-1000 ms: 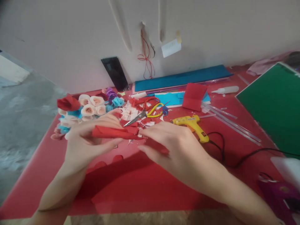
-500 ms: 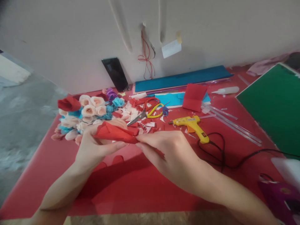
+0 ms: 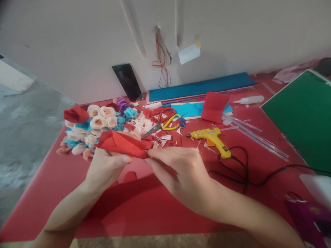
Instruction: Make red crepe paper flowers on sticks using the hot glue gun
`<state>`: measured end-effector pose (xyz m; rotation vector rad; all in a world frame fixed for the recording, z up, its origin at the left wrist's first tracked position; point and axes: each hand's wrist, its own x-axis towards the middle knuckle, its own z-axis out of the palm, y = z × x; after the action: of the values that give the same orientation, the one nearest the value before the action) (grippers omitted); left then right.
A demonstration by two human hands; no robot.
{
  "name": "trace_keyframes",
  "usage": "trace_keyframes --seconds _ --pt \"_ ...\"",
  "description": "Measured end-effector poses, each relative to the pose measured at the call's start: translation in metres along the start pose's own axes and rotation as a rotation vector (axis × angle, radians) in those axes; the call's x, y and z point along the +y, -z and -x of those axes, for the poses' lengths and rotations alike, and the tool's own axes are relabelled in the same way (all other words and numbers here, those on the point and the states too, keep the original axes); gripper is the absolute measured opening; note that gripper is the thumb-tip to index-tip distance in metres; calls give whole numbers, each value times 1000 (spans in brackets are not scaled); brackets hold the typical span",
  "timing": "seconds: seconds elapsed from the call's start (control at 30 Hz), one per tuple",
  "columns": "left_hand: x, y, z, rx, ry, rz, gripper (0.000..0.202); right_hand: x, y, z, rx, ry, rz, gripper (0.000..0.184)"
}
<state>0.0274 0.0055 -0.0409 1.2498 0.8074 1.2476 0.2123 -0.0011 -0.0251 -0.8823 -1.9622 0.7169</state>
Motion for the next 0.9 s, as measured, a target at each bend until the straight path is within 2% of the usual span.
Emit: trace_keyframes --seconds 0.17,0.3,0.47,0.6,0.73,0.9 --pt "-1 -3 1 85 -33 52 18 1 -1 3 14 6 -3 11" --pt "0 -5 1 89 -11 95 23 1 -1 3 11 -17 -9 10" --pt "-1 -5 1 104 13 94 23 0 1 1 -82 -83 -21 7" --pt "-1 -5 0 82 23 82 20 0 4 0 -157 -163 -33 12" --pt "-1 -5 0 43 41 76 20 0 5 0 -184 -228 -157 13" --pt "-2 -4 1 65 46 76 15 0 3 -4 -238 -323 -396 14"
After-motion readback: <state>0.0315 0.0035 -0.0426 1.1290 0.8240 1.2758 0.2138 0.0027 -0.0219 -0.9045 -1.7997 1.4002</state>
